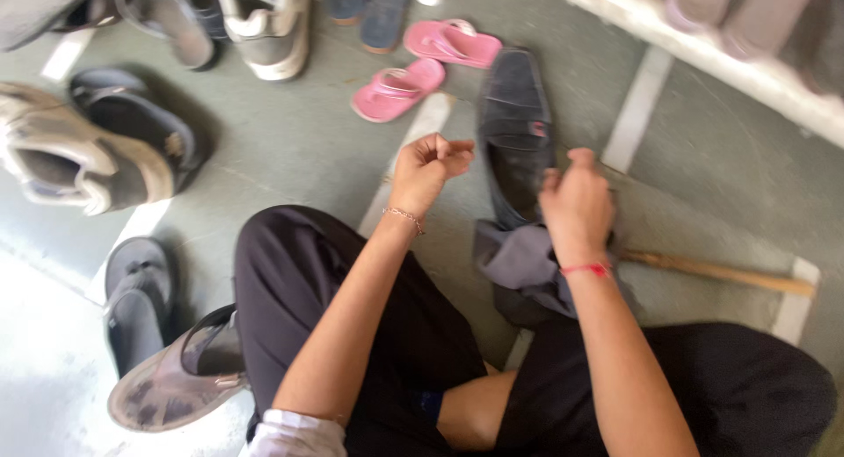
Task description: The person sits on the floor and wipes several pairs of shoes with a gray cloth, including sandals and slip-ons. After cleaning each shoe, the person places it on a nearby white shoe rack.
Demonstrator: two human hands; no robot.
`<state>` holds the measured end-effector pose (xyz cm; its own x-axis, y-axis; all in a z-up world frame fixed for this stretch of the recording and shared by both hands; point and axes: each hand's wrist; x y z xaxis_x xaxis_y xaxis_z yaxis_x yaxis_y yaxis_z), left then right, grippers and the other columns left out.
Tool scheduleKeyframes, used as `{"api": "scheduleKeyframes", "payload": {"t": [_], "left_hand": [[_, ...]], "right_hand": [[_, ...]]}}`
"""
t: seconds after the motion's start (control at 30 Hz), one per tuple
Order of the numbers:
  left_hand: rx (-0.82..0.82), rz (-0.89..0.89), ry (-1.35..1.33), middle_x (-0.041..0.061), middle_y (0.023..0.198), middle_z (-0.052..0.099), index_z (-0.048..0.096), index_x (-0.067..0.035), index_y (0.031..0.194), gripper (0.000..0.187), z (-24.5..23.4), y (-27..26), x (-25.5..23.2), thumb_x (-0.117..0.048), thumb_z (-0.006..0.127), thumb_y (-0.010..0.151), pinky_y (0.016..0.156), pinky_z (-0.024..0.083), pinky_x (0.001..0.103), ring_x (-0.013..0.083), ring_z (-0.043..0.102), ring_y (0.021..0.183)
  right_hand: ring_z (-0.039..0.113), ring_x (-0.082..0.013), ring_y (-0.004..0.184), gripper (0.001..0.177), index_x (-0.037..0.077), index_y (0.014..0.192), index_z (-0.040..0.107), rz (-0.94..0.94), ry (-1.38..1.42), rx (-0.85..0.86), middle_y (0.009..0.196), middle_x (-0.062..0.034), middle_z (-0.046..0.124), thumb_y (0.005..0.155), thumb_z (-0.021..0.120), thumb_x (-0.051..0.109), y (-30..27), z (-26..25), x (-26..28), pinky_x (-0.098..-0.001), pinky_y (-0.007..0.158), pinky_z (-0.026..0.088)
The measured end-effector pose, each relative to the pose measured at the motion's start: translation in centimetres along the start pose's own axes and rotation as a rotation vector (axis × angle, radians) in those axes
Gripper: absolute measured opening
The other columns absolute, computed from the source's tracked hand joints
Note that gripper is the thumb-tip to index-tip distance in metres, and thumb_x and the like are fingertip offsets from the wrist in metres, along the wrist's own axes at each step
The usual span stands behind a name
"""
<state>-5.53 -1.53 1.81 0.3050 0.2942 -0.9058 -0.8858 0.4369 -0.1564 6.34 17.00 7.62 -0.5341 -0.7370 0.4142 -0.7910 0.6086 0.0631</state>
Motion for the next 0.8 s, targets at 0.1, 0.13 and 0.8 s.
{"api": "scheduleKeyframes", "payload": {"t": [0.1,0.13,0.8], "left_hand": [[-0.089,0.198,0.142,0.017,0.102,0.074,0.052,-0.005,0.076,0.024,-4.0,1.4,-2.3,0.015,0.063,0.081,0.074,0.058,0.030,0.0155,0.069,0.087],[-0.146,0.259,0.188,0.017,0.098,0.072,0.058,-0.002,0.082,0.020,-5.6,1.7,-3.5,0.017,0.063,0.084,0.072,0.055,0.030,0.0160,0.066,0.084],[-0.420,0.429,1.666,0.015,0.156,0.045,0.045,-0.004,0.149,0.060,-32.8,16.4,-18.1,-0.004,0.057,0.090,0.114,0.037,0.042,0.0390,0.044,0.139]], "right_hand": [[0.067,-0.0396,0.096,0.029,0.005,0.122,0.063,-0.170,0.061,-0.123,0.109,-0.0195,0.065,0.095,0.070,0.015,-0.8,-1.3,1.2,-0.0501,0.082,0.053],[0.066,-0.0378,0.101,0.028,0.006,0.123,0.064,-0.230,0.110,-0.143,0.114,-0.0185,0.062,0.096,0.069,0.012,-1.1,-1.7,1.8,-0.0482,0.086,0.053],[0.039,-0.0308,0.147,0.090,0.000,0.150,0.041,-1.130,0.043,-0.032,0.158,-0.0169,0.043,0.069,0.079,0.010,8.1,15.8,40.5,-0.0487,0.121,0.025]]}}
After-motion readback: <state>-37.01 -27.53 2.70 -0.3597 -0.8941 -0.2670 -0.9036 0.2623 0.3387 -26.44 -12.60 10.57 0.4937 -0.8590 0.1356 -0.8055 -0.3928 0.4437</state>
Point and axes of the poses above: each hand's wrist, its own y-axis towards the middle knuckle, its own z-axis out of the palm, x = y × z
